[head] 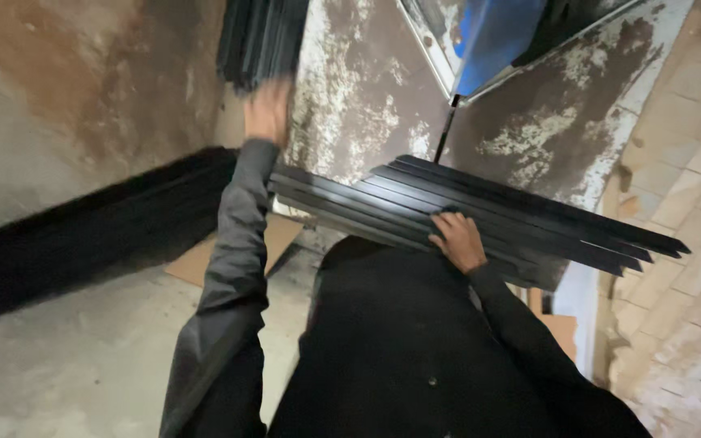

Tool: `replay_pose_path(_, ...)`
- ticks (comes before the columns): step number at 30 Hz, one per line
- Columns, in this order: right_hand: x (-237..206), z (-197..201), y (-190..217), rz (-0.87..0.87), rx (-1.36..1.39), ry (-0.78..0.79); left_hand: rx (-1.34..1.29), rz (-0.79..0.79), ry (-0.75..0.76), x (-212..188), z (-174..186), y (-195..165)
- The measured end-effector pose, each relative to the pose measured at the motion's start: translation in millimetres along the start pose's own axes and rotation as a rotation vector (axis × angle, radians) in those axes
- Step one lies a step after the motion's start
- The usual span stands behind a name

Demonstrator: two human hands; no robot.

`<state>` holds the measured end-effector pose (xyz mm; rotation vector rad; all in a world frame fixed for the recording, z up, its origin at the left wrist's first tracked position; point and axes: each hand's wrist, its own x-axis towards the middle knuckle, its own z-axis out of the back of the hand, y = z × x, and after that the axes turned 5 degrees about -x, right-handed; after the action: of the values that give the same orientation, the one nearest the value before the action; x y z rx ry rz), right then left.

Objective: The person aligns black picture frame moulding strips against the fence of a mitre saw table, marks a strip with a pencil, and repositions and stacks the strips. They briefly carry a bundle of strips and wipe a strip with a white cloth.

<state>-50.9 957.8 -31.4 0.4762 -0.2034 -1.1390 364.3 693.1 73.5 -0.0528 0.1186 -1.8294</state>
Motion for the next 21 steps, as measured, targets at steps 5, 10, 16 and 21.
replay_pose_path(5, -8.8, -22.2, 17.9, -0.173, -0.119, 0.001, -0.091, 0.310, 0.651, -74.5, -43.6, 38.8)
replay_pose_path(10, -3.1, -13.4, 8.8, -0.213, -0.143, -0.004, -0.165, 0.213, 0.587, -78.7, -25.8, 37.1)
replay_pose_path(16, -10.8, 31.2, -2.5, -0.193, -0.172, 0.083, -0.318, 0.005, 0.362, -70.4, 52.2, 24.4)
replay_pose_path(21, -19.1, 112.7, -34.8, -0.170, 0.057, 0.055, -0.618, -0.017, 0.240, -98.9, 138.2, 8.3)
